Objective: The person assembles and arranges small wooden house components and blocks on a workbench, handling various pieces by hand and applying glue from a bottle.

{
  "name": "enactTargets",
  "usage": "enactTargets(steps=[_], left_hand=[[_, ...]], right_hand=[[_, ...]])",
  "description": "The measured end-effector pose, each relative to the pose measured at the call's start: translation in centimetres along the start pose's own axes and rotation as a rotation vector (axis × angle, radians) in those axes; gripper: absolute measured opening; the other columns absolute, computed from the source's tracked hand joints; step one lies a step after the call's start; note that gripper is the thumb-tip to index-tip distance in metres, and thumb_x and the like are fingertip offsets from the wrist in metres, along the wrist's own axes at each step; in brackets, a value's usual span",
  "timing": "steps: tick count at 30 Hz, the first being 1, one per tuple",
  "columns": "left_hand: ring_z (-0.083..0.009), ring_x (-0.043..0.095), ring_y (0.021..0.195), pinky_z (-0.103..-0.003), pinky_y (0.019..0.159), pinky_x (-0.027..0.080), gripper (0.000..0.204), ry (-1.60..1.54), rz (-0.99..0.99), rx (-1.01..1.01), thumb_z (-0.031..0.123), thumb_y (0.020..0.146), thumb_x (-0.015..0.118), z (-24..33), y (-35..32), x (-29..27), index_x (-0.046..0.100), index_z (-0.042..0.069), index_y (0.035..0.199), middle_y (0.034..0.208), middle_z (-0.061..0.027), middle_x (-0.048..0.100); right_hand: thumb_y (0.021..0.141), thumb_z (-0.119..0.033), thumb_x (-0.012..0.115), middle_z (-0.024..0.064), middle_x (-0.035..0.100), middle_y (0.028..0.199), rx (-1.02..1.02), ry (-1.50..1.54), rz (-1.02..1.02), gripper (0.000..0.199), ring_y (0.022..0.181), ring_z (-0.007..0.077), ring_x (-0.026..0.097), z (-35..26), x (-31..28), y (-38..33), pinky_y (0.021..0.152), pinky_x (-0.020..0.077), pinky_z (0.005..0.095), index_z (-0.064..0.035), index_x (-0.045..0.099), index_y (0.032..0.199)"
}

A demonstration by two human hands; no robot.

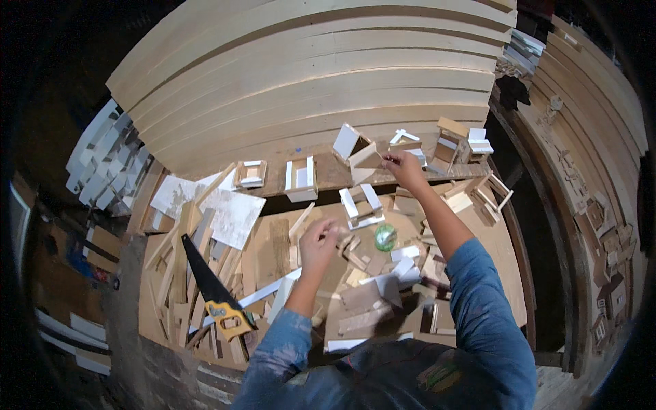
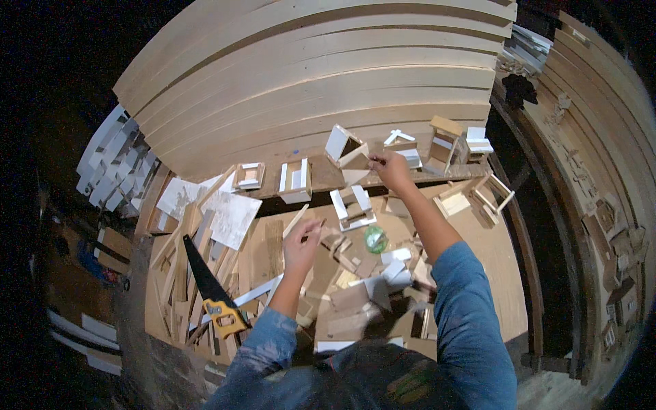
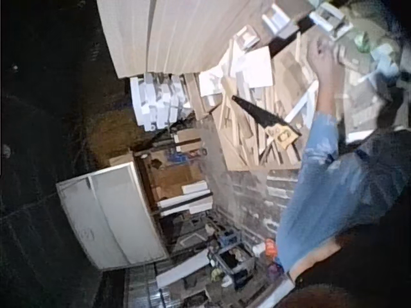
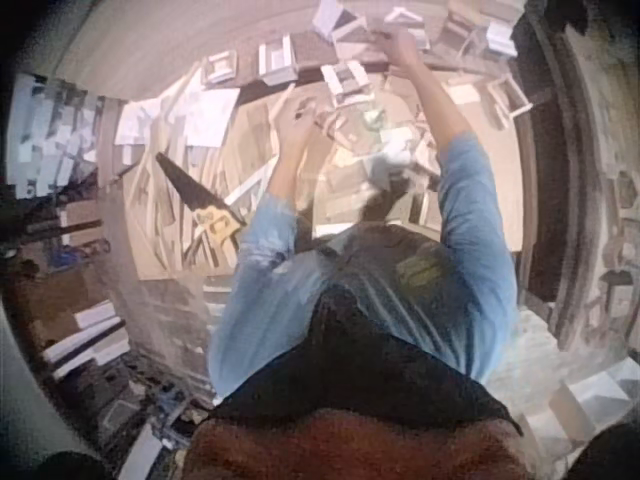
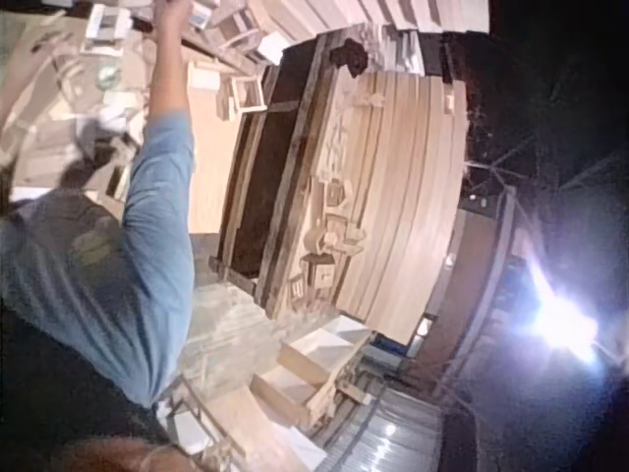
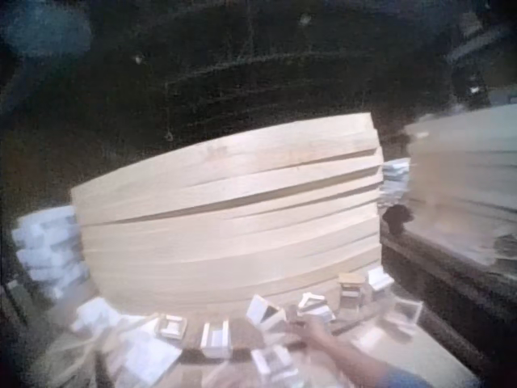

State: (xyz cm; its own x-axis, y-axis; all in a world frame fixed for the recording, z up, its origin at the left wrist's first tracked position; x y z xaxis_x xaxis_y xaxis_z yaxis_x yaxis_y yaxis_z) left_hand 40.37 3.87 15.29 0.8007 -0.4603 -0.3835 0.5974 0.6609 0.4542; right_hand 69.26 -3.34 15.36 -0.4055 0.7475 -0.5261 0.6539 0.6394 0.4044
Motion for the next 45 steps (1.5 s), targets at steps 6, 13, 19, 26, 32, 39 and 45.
enactTargets(steps=[6,13,19,26,32,39,45], left_hand=[[-0.0202,0.063,0.086,-0.029,0.075,0.051,0.016,0.051,0.014,-0.185,0.005,0.082,0.062,-3.6,-3.8,-2.7,0.066,-0.001,0.096,0.095,-0.0127,0.065],[-0.0196,0.063,0.088,-0.028,0.078,0.049,0.015,0.065,0.069,-0.373,0.000,0.082,0.059,-5.8,-8.1,-6.9,0.065,-0.001,0.096,0.096,-0.0129,0.065],[-0.0143,0.060,0.083,-0.027,0.078,0.046,0.014,0.153,0.094,-0.362,0.004,0.083,0.061,-5.6,-9.1,-6.7,0.066,-0.002,0.095,0.090,-0.0078,0.066],[-0.0172,0.062,0.083,-0.028,0.076,0.049,0.016,0.095,0.062,-0.390,-0.001,0.082,0.059,-4.6,-8.9,-5.8,0.066,-0.001,0.096,0.092,-0.0118,0.065],[-0.0178,0.062,0.082,-0.028,0.074,0.049,0.016,0.146,0.027,-0.316,0.000,0.082,0.059,-6.0,-9.2,-5.8,0.066,0.000,0.097,0.092,-0.0115,0.065],[-0.0238,0.063,0.086,-0.032,0.079,0.049,0.014,0.166,-0.028,-0.147,0.005,0.083,0.061,-5.0,-1.6,-1.6,0.067,0.000,0.095,0.092,-0.0133,0.066],[-0.0293,0.063,0.089,-0.036,0.081,0.049,0.021,0.194,-0.006,0.095,0.010,0.081,0.061,-4.4,8.8,3.6,0.065,0.001,0.099,0.095,-0.0157,0.066]], right_hand=[[0.079,-0.008,0.067,0.0110,0.068,0.094,-0.060,0.133,-0.163,0.022,0.081,0.0211,0.062,2.5,2.1,7.5,0.072,0.0482,0.0317,-0.0054,0.069,0.101],[0.079,-0.004,0.066,0.0050,0.067,0.080,-0.100,0.216,-0.289,0.022,0.070,0.0121,0.056,4.7,3.9,9.4,0.066,0.0463,0.0282,-0.0047,0.068,0.102],[0.080,-0.003,0.066,0.0024,0.066,0.078,-0.095,0.185,-0.241,0.021,0.068,0.0093,0.054,4.8,4.0,9.7,0.065,0.0462,0.0271,-0.0050,0.067,0.101],[0.079,-0.002,0.065,0.0042,0.067,0.080,-0.074,0.238,-0.169,0.020,0.070,0.0109,0.057,4.8,4.4,9.7,0.067,0.0482,0.0275,-0.0035,0.066,0.099],[0.078,0.001,0.063,0.0100,0.066,0.091,-0.102,0.289,-0.084,0.021,0.081,0.0194,0.064,4.5,4.6,8.6,0.074,0.0500,0.0308,-0.0029,0.067,0.099],[0.077,-0.004,0.065,0.0091,0.063,0.087,-0.071,0.412,-0.023,0.019,0.081,0.0197,0.061,6.9,5.8,8.5,0.074,0.0485,0.0306,-0.0041,0.067,0.097],[0.078,-0.007,0.067,0.0071,0.063,0.088,-0.091,0.320,0.025,0.019,0.082,0.0160,0.060,5.7,5.7,8.5,0.074,0.0480,0.0291,-0.0041,0.068,0.097]])
Point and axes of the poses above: each hand's wrist, its own y-axis towards the middle knuckle, its own x-axis out of the palm, z = x × y, the point moved 2 cm from there along y, towards the middle knuckle
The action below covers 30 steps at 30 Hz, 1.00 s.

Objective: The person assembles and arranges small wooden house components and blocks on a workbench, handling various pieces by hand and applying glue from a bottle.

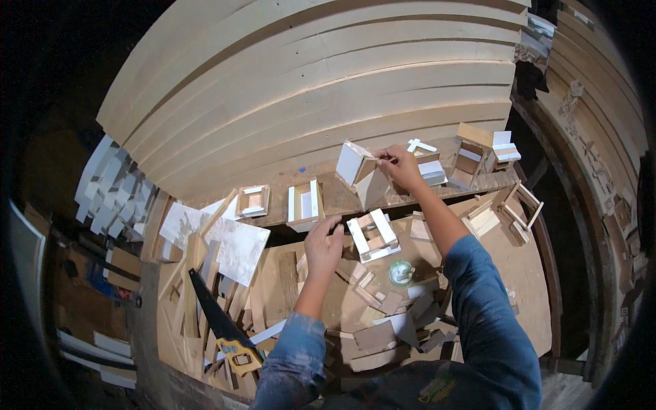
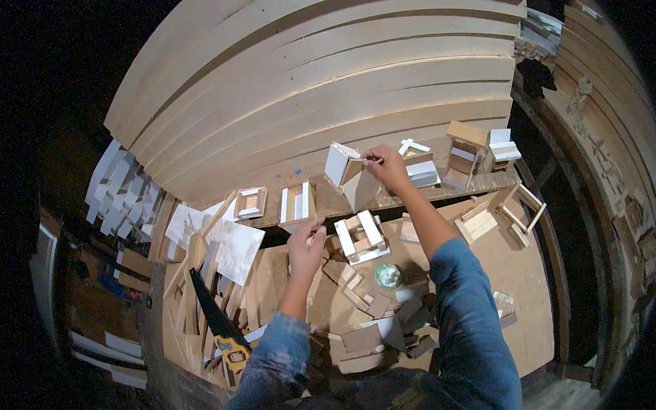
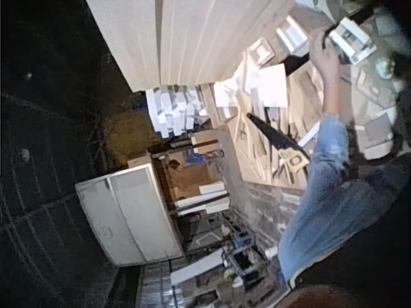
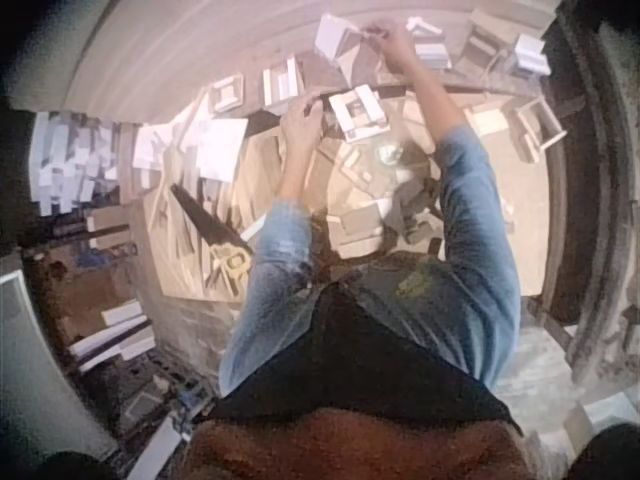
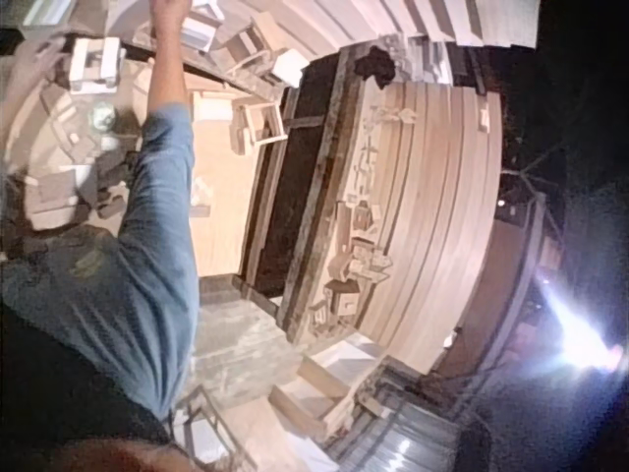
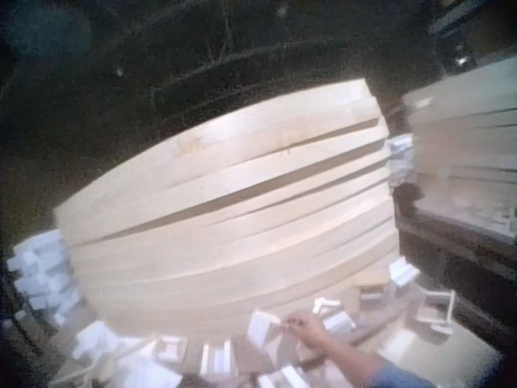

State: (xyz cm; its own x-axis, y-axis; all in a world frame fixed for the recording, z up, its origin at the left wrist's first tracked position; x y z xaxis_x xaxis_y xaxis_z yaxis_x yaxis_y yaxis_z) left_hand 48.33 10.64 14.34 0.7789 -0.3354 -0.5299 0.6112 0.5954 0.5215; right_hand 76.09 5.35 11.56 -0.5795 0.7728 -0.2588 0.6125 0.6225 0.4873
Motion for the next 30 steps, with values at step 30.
enactTargets(steps=[30], left_hand=[[-0.0231,0.064,0.071,-0.033,0.068,0.049,0.018,0.196,0.081,0.003,0.015,0.073,0.072,-2.4,8.6,7.5,0.067,0.003,0.084,0.078,-0.0107,0.066]], right_hand=[[0.075,0.000,0.060,0.0125,0.064,0.094,0.043,0.002,0.114,0.024,0.081,0.0259,0.065,0.3,-1.0,-1.2,0.069,0.0547,0.0305,-0.0048,0.068,0.097]])
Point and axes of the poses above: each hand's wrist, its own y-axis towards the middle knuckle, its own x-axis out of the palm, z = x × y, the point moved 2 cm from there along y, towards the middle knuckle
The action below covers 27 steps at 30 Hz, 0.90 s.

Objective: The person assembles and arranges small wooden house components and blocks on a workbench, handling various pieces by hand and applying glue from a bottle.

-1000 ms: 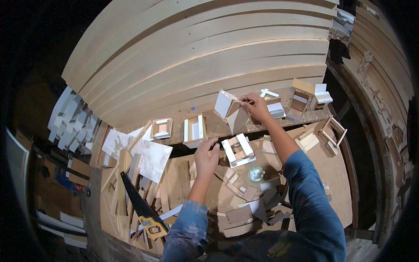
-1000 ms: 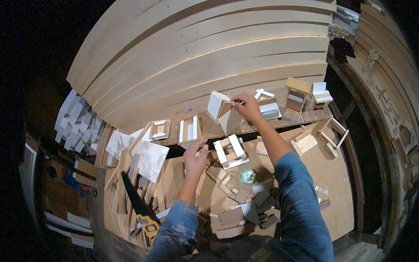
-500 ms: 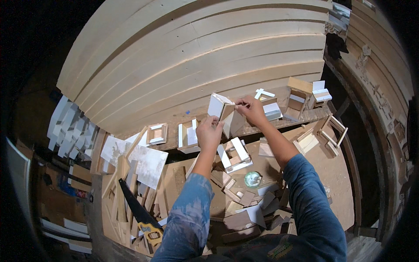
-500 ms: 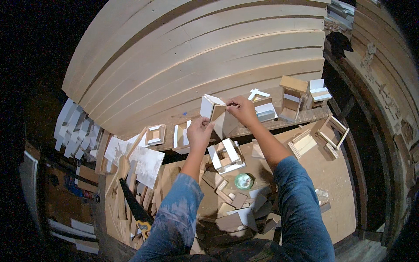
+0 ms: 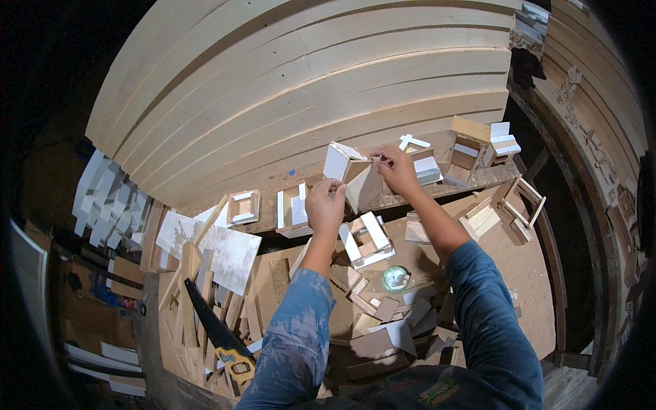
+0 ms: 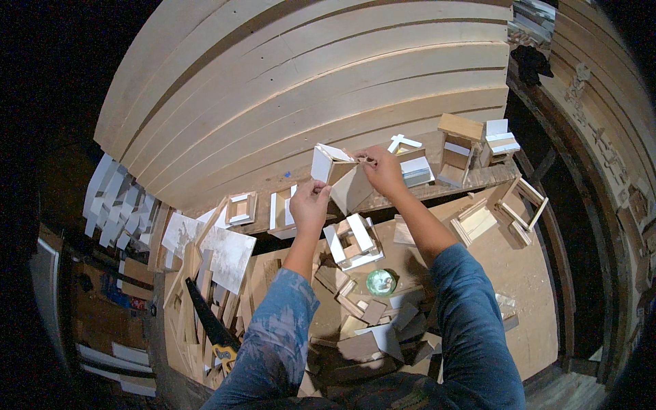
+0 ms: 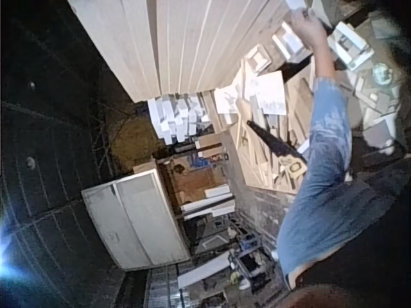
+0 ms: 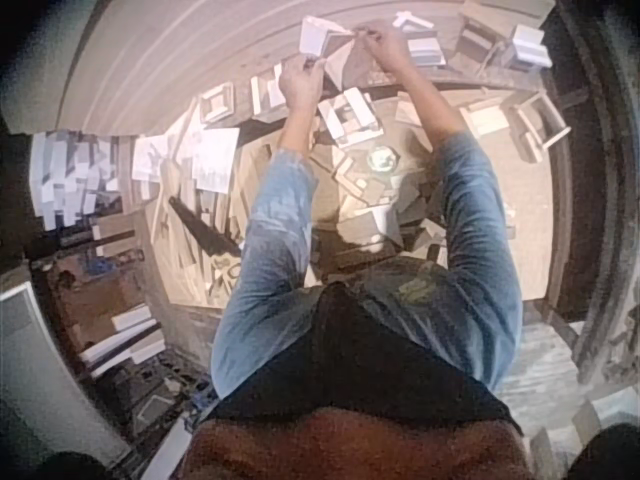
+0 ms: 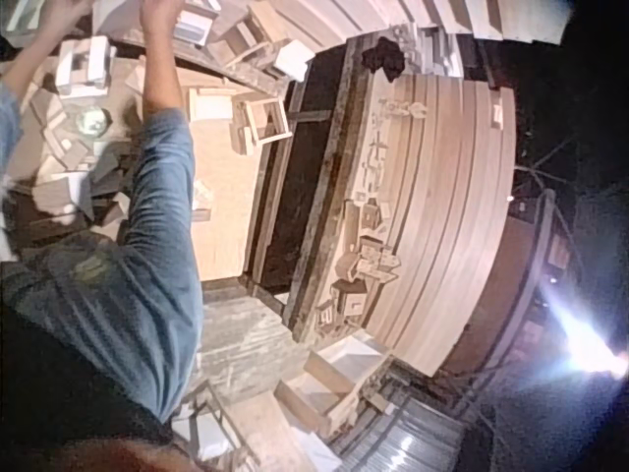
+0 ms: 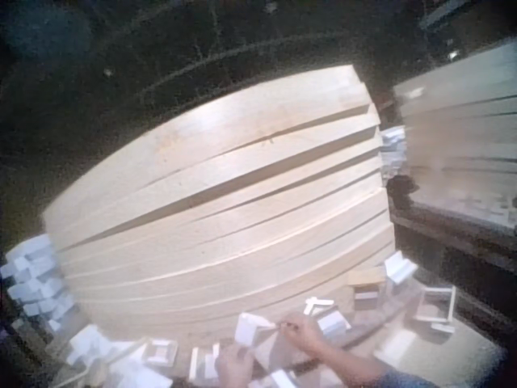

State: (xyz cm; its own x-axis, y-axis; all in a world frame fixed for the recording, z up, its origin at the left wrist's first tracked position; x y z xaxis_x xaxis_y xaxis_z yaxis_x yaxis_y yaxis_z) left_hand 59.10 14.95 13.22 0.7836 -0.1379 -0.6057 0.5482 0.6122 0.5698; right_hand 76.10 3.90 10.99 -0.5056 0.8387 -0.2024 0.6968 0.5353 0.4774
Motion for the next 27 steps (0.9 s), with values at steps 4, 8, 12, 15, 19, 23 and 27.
enactTargets(steps=[4,8,12,15,19,23,27], left_hand=[[-0.0229,0.064,0.072,-0.033,0.069,0.050,0.017,-0.012,0.004,-0.001,0.015,0.073,0.072,-0.1,-0.2,0.1,0.067,0.003,0.085,0.079,-0.0104,0.066],[-0.0231,0.064,0.074,-0.033,0.070,0.050,0.017,-0.018,0.003,0.003,0.014,0.072,0.072,0.0,-0.2,0.1,0.067,0.003,0.085,0.080,-0.0106,0.066],[-0.0234,0.065,0.075,-0.033,0.071,0.050,0.018,-0.003,-0.007,-0.012,0.013,0.072,0.072,0.1,-0.2,0.0,0.067,0.003,0.085,0.081,-0.0113,0.066],[-0.0237,0.065,0.075,-0.033,0.072,0.050,0.018,-0.013,-0.005,-0.020,0.013,0.072,0.072,0.1,-0.3,0.0,0.067,0.003,0.086,0.081,-0.0118,0.066],[-0.0233,0.065,0.075,-0.032,0.071,0.050,0.019,-0.010,-0.005,-0.026,0.013,0.072,0.072,0.0,-0.2,-0.1,0.067,0.002,0.086,0.082,-0.0115,0.066],[-0.0217,0.065,0.073,-0.032,0.070,0.051,0.017,-0.026,-0.004,-0.032,0.012,0.073,0.070,0.0,-0.3,-0.2,0.067,0.002,0.087,0.081,-0.0110,0.066],[-0.0186,0.063,0.073,-0.031,0.071,0.050,0.016,-0.162,0.037,-0.096,0.006,0.076,0.064,-1.2,-0.6,-0.5,0.066,0.002,0.092,0.081,-0.0096,0.065]], right_hand=[[0.074,0.001,0.060,0.0126,0.063,0.094,-0.032,-0.055,-0.003,0.026,0.083,0.0273,0.063,0.1,-0.2,0.0,0.070,0.0531,0.0334,-0.0053,0.068,0.098],[0.073,-0.004,0.063,0.0134,0.063,0.093,-0.055,-0.112,-0.040,0.024,0.084,0.0300,0.062,0.6,-0.1,-0.1,0.071,0.0507,0.0365,-0.0062,0.069,0.097],[0.074,-0.012,0.067,0.0134,0.064,0.091,-0.087,-0.166,-0.001,0.023,0.083,0.0312,0.061,0.7,0.0,-0.2,0.071,0.0495,0.0375,-0.0083,0.069,0.096],[0.073,-0.016,0.069,0.0134,0.064,0.089,-0.079,-0.142,0.002,0.023,0.082,0.0315,0.061,0.3,0.2,-0.2,0.072,0.0489,0.0382,-0.0085,0.070,0.095],[0.072,-0.017,0.070,0.0130,0.064,0.089,-0.101,-0.146,0.013,0.023,0.082,0.0311,0.061,-0.1,0.3,-0.1,0.072,0.0485,0.0385,-0.0075,0.069,0.094],[0.072,-0.017,0.071,0.0126,0.064,0.089,-0.102,-0.160,0.019,0.024,0.082,0.0313,0.060,0.3,0.3,0.1,0.073,0.0483,0.0389,-0.0076,0.069,0.094],[0.071,-0.017,0.071,0.0129,0.064,0.090,-0.082,-0.166,0.002,0.024,0.084,0.0315,0.060,-0.1,0.2,-0.1,0.074,0.0484,0.0393,-0.0079,0.070,0.094]])
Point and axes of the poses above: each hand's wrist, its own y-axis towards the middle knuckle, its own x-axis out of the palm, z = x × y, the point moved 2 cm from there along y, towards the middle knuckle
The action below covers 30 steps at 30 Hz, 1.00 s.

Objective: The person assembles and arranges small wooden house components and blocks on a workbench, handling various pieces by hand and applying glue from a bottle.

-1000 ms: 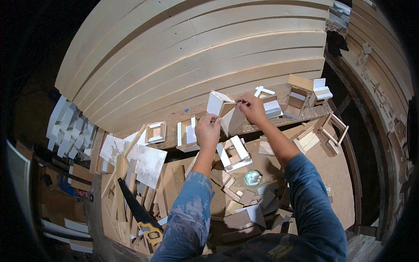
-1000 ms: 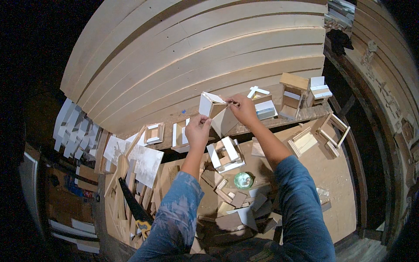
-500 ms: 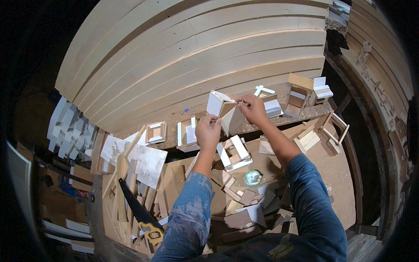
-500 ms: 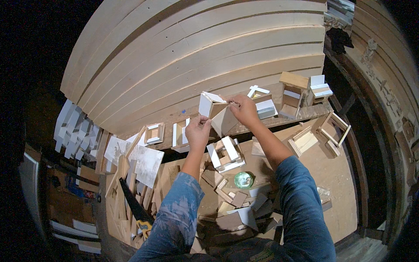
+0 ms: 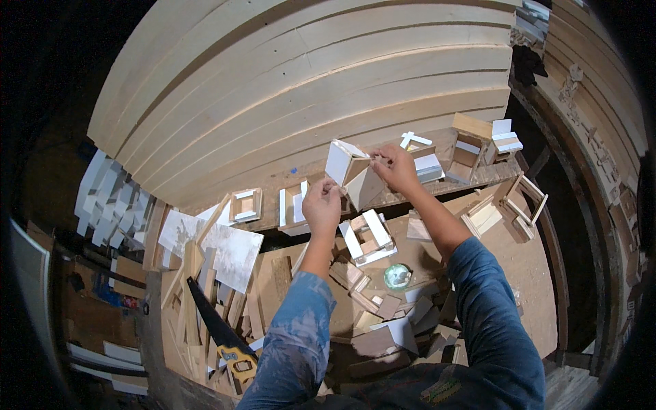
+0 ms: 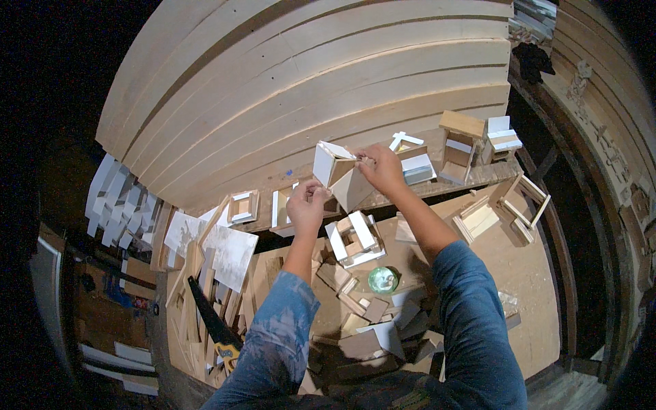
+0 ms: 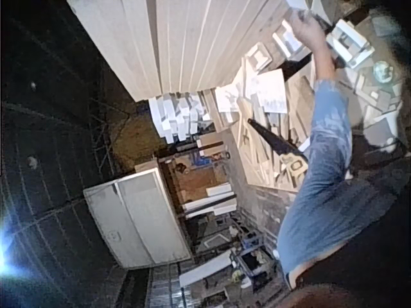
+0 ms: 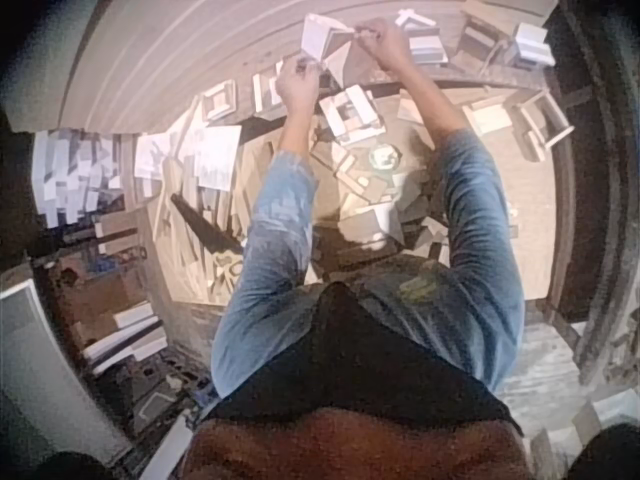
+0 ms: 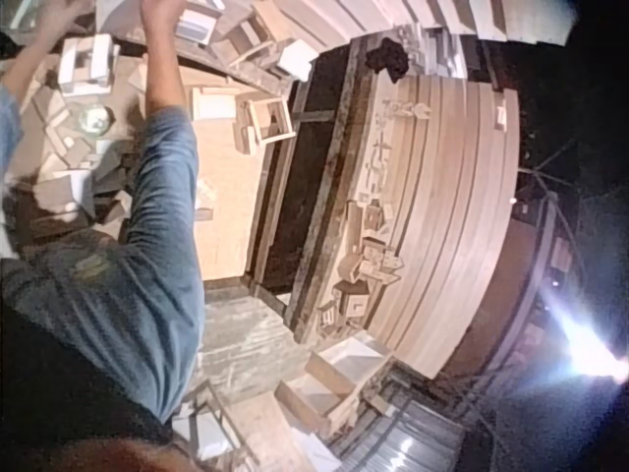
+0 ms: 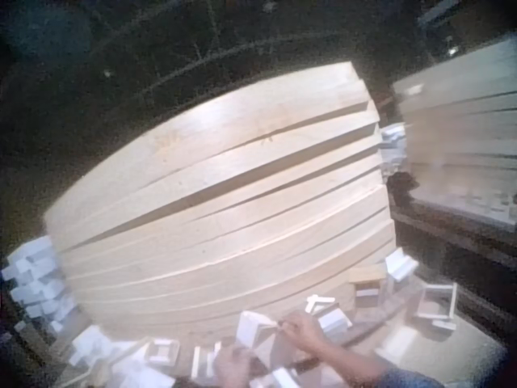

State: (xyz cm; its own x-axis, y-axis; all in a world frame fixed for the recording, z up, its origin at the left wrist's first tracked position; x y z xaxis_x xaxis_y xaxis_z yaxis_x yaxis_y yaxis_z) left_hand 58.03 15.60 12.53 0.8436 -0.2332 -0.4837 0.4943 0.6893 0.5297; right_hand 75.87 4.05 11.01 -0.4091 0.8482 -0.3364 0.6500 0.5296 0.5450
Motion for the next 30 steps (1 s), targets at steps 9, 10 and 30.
enactTargets(steps=[9,10,30], left_hand=[[-0.0217,0.061,0.078,-0.032,0.075,0.048,0.021,-0.052,0.047,-0.042,0.001,0.076,0.059,-0.1,-2.3,-2.5,0.064,0.001,0.097,0.084,-0.0115,0.063],[-0.0214,0.061,0.078,-0.032,0.075,0.048,0.020,-0.069,0.044,-0.020,0.001,0.077,0.059,0.1,-2.7,-2.8,0.064,0.001,0.097,0.084,-0.0114,0.063],[-0.0296,0.051,0.117,-0.046,0.101,0.040,0.052,-1.609,-0.467,-0.876,0.034,0.095,0.049,10.2,-20.6,-11.9,0.037,0.004,0.136,0.124,-0.0126,0.054]], right_hand=[[0.070,-0.015,0.071,0.0128,0.063,0.090,-0.021,0.012,-0.003,0.022,0.088,0.0320,0.060,-0.2,0.0,-0.3,0.077,0.0482,0.0401,-0.0092,0.070,0.091],[0.070,-0.014,0.071,0.0126,0.063,0.090,-0.024,0.005,-0.012,0.021,0.088,0.0318,0.059,-0.3,-0.1,-0.2,0.077,0.0482,0.0401,-0.0090,0.069,0.091],[0.068,-0.001,0.074,0.0094,0.061,0.083,-0.405,0.064,-0.329,0.020,0.077,0.0262,0.061,-20.4,-9.7,-20.8,0.066,0.0500,0.0339,-0.0031,0.059,0.081]])
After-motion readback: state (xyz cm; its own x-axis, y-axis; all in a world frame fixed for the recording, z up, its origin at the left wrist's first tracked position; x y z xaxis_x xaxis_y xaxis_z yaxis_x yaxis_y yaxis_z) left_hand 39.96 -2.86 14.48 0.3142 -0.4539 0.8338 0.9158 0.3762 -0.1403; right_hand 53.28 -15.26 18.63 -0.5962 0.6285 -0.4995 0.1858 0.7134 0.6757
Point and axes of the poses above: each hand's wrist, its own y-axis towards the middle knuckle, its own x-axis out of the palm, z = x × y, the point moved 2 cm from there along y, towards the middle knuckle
